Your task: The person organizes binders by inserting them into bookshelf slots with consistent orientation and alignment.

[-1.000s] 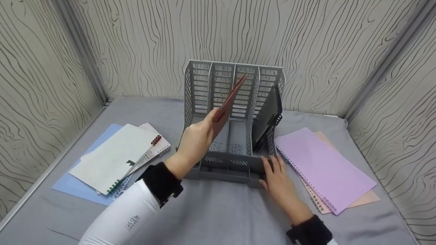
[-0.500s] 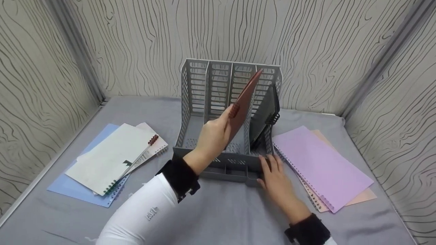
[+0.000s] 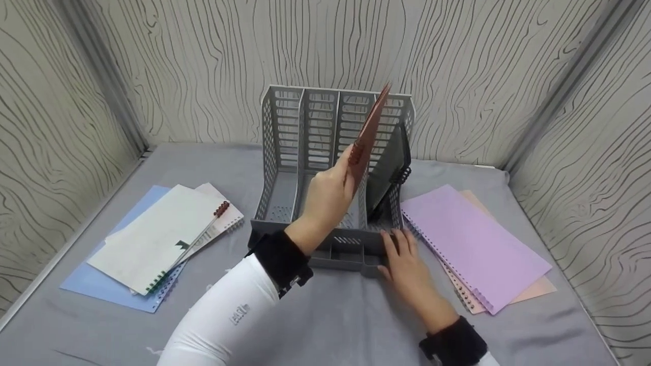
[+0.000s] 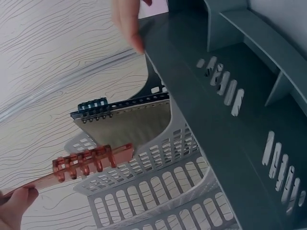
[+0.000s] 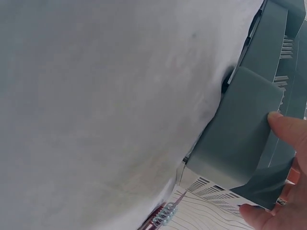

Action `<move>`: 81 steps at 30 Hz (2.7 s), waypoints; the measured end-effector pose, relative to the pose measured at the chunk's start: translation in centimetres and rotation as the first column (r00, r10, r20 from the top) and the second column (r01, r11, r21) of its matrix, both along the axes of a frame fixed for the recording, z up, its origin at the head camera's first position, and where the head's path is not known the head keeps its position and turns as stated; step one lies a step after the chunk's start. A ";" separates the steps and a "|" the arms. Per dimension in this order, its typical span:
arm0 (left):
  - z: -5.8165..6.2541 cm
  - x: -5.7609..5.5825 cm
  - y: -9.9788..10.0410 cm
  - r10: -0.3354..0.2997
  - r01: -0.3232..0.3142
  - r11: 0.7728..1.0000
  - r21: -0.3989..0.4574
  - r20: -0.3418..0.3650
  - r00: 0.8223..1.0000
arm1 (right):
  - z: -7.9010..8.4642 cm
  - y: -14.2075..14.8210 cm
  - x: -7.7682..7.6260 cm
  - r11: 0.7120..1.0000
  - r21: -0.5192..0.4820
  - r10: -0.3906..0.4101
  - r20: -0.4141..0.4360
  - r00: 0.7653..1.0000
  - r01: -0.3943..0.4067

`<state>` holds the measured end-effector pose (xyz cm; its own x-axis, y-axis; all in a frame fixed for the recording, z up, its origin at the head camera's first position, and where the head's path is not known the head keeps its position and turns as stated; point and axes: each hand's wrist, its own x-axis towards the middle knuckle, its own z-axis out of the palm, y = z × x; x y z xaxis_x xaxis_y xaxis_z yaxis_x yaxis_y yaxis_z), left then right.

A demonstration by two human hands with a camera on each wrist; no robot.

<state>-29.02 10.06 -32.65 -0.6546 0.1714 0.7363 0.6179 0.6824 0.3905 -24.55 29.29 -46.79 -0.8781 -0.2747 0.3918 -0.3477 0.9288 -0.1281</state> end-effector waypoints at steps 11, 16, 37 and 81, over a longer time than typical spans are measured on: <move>0.6 0.6 0.3 -0.001 0.002 0.999 0.047 -0.039 0.999 | 0.1 0.0 -0.1 1.000 0.009 0.011 -0.026 1.000 -0.010; 0.1 0.1 1.0 -0.003 0.003 0.999 0.052 0.010 1.000 | -0.2 0.1 0.0 1.000 0.008 0.019 -0.018 1.000 -0.019; -2.7 -4.1 6.2 0.044 -0.046 0.999 0.008 0.154 0.987 | -0.1 -0.2 0.3 1.000 0.008 0.011 -0.069 0.998 -0.010; -10.2 -8.1 7.8 0.015 -0.040 0.994 0.099 0.242 0.970 | 0.5 -0.2 0.1 0.998 0.057 -0.002 -0.055 0.999 0.006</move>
<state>-37.10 17.85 -42.84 -0.8178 0.0829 0.5695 0.4789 0.6468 0.5935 -24.44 29.09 -46.33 -0.8570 -0.2945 0.4229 -0.3490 0.9355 -0.0557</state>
